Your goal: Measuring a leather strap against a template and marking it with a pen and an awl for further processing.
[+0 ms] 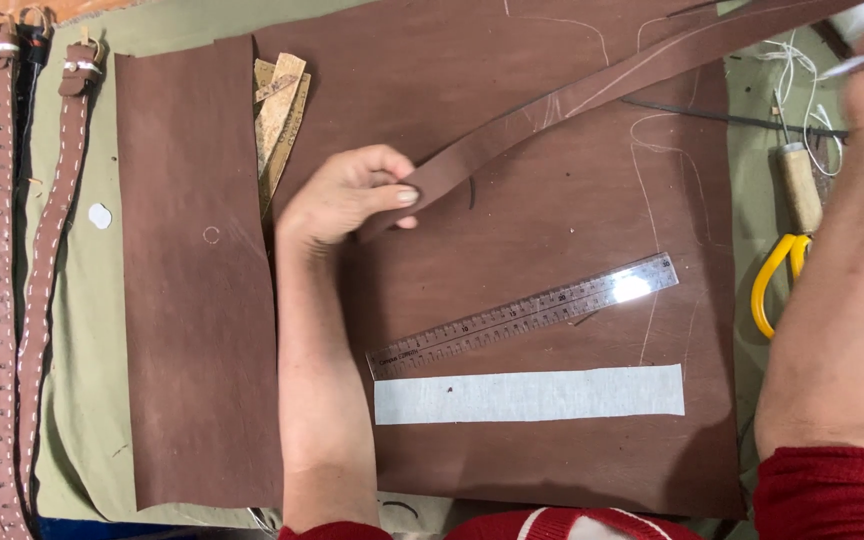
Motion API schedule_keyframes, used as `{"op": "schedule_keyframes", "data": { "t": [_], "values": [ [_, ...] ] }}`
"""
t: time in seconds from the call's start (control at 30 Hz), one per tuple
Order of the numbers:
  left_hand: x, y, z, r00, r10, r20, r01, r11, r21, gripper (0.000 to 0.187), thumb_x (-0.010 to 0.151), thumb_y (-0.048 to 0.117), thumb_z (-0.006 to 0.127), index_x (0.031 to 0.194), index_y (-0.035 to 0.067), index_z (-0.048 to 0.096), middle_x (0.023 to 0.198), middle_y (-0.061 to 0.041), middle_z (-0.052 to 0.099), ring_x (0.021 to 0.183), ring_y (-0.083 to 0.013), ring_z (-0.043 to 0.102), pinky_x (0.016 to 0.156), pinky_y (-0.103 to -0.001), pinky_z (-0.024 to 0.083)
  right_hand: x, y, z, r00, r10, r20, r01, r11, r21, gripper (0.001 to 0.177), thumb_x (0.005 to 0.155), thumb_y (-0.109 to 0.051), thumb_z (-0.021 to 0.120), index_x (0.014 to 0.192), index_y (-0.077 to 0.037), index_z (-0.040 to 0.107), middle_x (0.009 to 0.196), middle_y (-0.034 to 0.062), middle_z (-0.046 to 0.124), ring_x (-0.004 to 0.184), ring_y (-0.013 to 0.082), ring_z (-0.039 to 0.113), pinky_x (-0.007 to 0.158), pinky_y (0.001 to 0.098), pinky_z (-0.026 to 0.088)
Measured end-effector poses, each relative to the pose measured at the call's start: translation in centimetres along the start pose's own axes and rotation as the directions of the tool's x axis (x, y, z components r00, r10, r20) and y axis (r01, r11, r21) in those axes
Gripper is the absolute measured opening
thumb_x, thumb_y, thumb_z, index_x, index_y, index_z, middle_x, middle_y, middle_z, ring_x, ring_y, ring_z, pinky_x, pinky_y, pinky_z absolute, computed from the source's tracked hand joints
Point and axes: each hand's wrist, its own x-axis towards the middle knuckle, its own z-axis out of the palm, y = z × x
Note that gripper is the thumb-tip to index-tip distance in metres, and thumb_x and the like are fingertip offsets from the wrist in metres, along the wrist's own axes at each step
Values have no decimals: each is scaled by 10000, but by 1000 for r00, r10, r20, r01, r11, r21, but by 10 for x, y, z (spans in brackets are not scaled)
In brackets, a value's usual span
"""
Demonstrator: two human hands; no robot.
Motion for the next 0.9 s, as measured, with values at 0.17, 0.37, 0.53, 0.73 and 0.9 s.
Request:
{"op": "schedule_keyframes", "data": {
  "t": [0.17,0.37,0.53,0.73,0.9],
  "values": [
    [36,-10,63,980,146,137,-76,905,-419,164,954,25,716,1028,111,597,982,-144,740,911,-239,752,820,-338,650,-125,38,124,992,-85,98,102,977,-187,344,1054,-6,780,817,-147,575,647,-10,465,483,141,429,416,288,266],
    [41,-10,105,963,253,94,-147,784,-603,433,981,139,754,1349,37,550,1174,-166,735,1055,-306,738,932,-405,631,-212,40,182,885,132,446,211,741,-637,206,1037,-63,723,1227,-125,670,894,-33,627,563,27,455,422,179,375],
    [49,-13,113,921,374,-112,-341,631,-697,224,1071,108,650,1287,52,633,1274,-151,700,1174,-314,686,977,-439,597,-218,39,180,833,187,522,210,765,-609,80,1085,-152,692,1083,-73,677,860,36,683,479,12,394,372,180,264],
    [59,-22,102,881,243,-405,-465,598,-653,276,1026,126,675,1286,97,588,1332,-111,676,1225,-296,667,969,-352,561,-228,41,188,760,360,542,17,822,-570,222,1033,-229,646,1172,-65,698,937,109,696,463,45,379,407,187,309],
    [59,-19,103,847,204,-491,-514,546,-662,143,1025,114,698,1145,131,624,1347,-156,674,1186,-292,698,904,-291,628,-229,68,180,818,246,520,119,812,-571,220,920,-70,822,1105,-18,717,757,35,629,485,-7,542,370,126,454]
  ]
}}
